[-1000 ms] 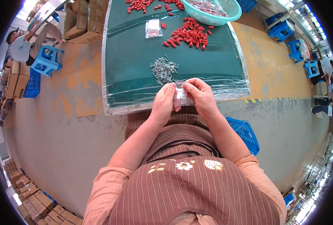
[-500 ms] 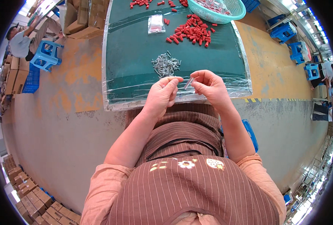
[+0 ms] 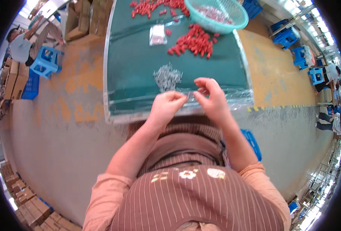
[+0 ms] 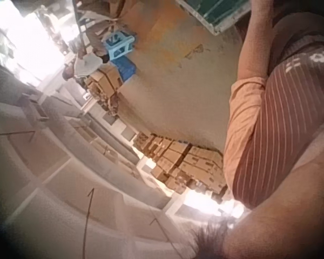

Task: The person packs hardware by picking up screws and plastic anchors, inserting them into small plastic bags by hand, sealing the bags, and placing the filled bags into a crate.

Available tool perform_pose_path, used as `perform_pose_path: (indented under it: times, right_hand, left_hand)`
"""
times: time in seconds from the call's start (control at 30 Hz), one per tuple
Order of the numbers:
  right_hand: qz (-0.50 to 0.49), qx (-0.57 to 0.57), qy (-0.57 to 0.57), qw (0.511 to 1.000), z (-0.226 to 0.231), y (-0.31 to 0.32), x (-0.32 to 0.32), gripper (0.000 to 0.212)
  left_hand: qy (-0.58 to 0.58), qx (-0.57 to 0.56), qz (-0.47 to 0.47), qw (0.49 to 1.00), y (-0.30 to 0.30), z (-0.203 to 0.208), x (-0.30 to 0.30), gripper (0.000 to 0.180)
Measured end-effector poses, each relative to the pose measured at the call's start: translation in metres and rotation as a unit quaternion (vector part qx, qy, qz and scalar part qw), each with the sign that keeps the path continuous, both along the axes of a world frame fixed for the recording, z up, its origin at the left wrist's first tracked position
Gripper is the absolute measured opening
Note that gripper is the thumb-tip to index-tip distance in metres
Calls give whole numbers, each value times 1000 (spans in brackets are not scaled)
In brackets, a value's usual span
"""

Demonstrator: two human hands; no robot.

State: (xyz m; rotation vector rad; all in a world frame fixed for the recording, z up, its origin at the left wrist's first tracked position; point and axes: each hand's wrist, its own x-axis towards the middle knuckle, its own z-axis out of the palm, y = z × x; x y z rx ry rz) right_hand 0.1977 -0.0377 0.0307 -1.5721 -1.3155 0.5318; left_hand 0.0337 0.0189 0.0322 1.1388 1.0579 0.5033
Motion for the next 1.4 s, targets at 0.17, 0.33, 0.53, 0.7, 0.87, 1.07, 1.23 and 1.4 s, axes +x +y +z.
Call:
perform_pose_path:
  times: [0.17,0.33,0.53,0.7,0.87,1.07,1.23,1.4]
  right_hand:
    - [35,-53,-56,996,0,-13,-11,15]
    - [73,-149,69,984,-8,-22,-16,16]
    - [94,-178,100,974,-11,-26,-17,13]
    - [69,-168,141,973,-24,-27,-15,12]
    - [67,-162,128,976,-21,-27,-11,11]
    - [67,-177,168,967,-28,-25,-25,12]
    - [70,-192,137,969,-23,-15,-31,12]
    - [80,-161,182,967,-25,-3,-39,13]
  left_hand:
    - [-13,30,33,999,-9,-49,-3,12]
    - [44,167,-10,985,-26,-37,-6,11]
    - [69,199,-24,977,-33,-46,-14,12]
    - [36,127,-5,991,-29,-41,-8,15]
    - [-13,59,0,998,-28,-35,-5,11]
    - [-122,-128,85,981,-31,-26,-17,7]
    - [-159,-128,138,969,-19,-33,-27,6]
    - [-152,-91,127,976,-20,-30,-30,6]
